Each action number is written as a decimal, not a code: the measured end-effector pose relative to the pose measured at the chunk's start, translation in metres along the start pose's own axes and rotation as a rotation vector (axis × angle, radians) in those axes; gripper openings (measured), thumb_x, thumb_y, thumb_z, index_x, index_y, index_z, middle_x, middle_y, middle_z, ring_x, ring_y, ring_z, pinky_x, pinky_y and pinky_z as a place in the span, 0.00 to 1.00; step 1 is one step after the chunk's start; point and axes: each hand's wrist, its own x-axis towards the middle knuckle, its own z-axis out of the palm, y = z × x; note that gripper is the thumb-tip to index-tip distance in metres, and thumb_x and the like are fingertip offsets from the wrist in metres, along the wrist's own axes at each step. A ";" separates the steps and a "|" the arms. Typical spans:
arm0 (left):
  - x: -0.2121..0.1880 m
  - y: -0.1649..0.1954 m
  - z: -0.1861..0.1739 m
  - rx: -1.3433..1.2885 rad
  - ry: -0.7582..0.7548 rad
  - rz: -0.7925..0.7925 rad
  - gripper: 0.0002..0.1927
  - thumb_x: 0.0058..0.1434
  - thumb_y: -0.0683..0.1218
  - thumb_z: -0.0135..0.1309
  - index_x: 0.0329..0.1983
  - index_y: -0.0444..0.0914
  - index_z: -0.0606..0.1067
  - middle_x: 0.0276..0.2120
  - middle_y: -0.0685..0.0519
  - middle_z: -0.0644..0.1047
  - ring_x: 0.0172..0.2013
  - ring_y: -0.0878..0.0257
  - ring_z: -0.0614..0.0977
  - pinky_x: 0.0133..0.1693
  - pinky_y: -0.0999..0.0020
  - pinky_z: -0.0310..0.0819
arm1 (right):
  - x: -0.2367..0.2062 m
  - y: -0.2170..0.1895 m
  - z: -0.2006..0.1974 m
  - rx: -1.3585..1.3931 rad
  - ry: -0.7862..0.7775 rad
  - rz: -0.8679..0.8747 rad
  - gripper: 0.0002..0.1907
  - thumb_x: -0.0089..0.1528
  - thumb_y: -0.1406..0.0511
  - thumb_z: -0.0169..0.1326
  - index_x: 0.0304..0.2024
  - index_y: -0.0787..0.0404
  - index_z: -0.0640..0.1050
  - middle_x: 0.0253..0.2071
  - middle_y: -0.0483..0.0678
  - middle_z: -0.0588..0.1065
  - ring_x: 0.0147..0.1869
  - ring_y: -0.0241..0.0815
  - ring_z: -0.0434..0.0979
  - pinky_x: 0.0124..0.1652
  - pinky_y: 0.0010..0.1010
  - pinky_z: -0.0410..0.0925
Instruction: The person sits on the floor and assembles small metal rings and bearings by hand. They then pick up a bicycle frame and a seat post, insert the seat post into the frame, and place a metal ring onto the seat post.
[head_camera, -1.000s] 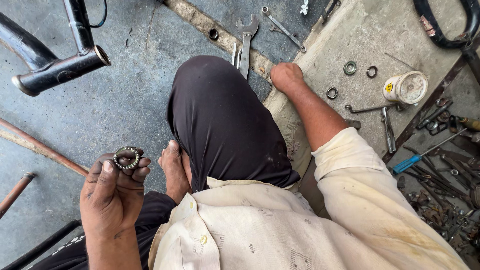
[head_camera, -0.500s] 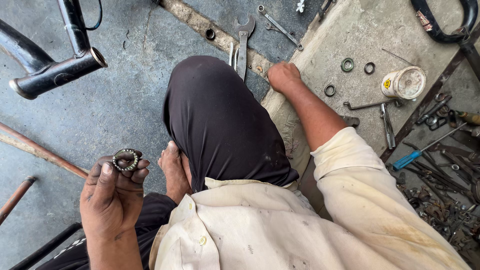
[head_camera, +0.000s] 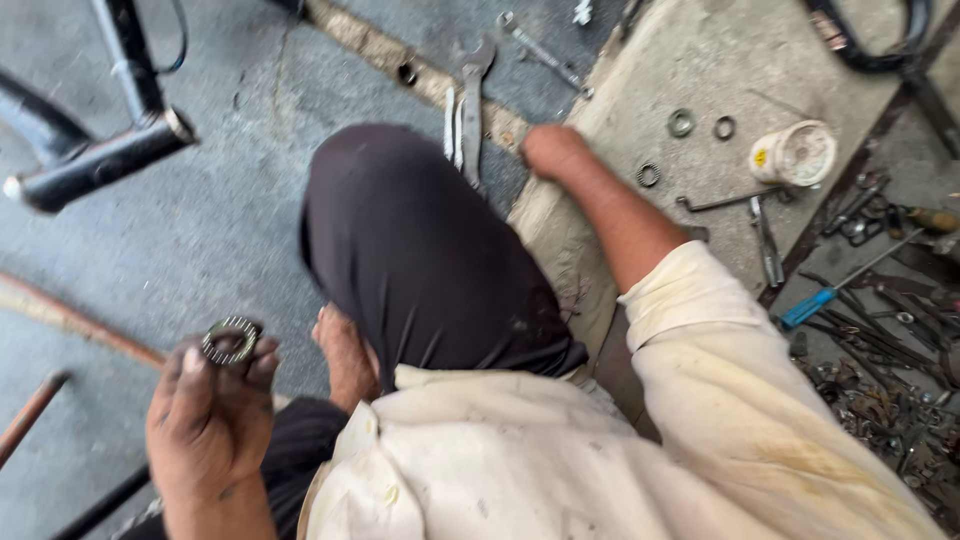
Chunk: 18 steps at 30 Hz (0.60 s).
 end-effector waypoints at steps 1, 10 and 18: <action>-0.001 0.000 -0.003 0.008 0.007 0.004 0.11 0.81 0.44 0.46 0.50 0.31 0.74 0.49 0.42 0.79 0.53 0.45 0.82 0.55 0.55 0.79 | -0.001 -0.001 0.003 0.002 0.063 -0.027 0.10 0.61 0.68 0.57 0.44 0.56 0.84 0.50 0.54 0.80 0.54 0.53 0.80 0.52 0.45 0.73; -0.018 -0.005 -0.023 -0.032 0.069 0.051 0.13 0.85 0.43 0.44 0.47 0.29 0.74 0.52 0.39 0.78 0.54 0.46 0.80 0.57 0.57 0.77 | -0.010 -0.015 0.031 -0.065 -0.017 -0.075 0.13 0.64 0.68 0.50 0.45 0.59 0.84 0.51 0.55 0.80 0.57 0.53 0.79 0.54 0.45 0.71; -0.042 -0.002 -0.031 -0.007 0.117 0.084 0.14 0.86 0.44 0.46 0.47 0.28 0.76 0.50 0.39 0.78 0.53 0.48 0.81 0.59 0.56 0.78 | -0.020 -0.036 0.020 -0.030 -0.168 -0.079 0.16 0.65 0.71 0.49 0.49 0.53 0.85 0.57 0.52 0.79 0.60 0.50 0.79 0.58 0.44 0.71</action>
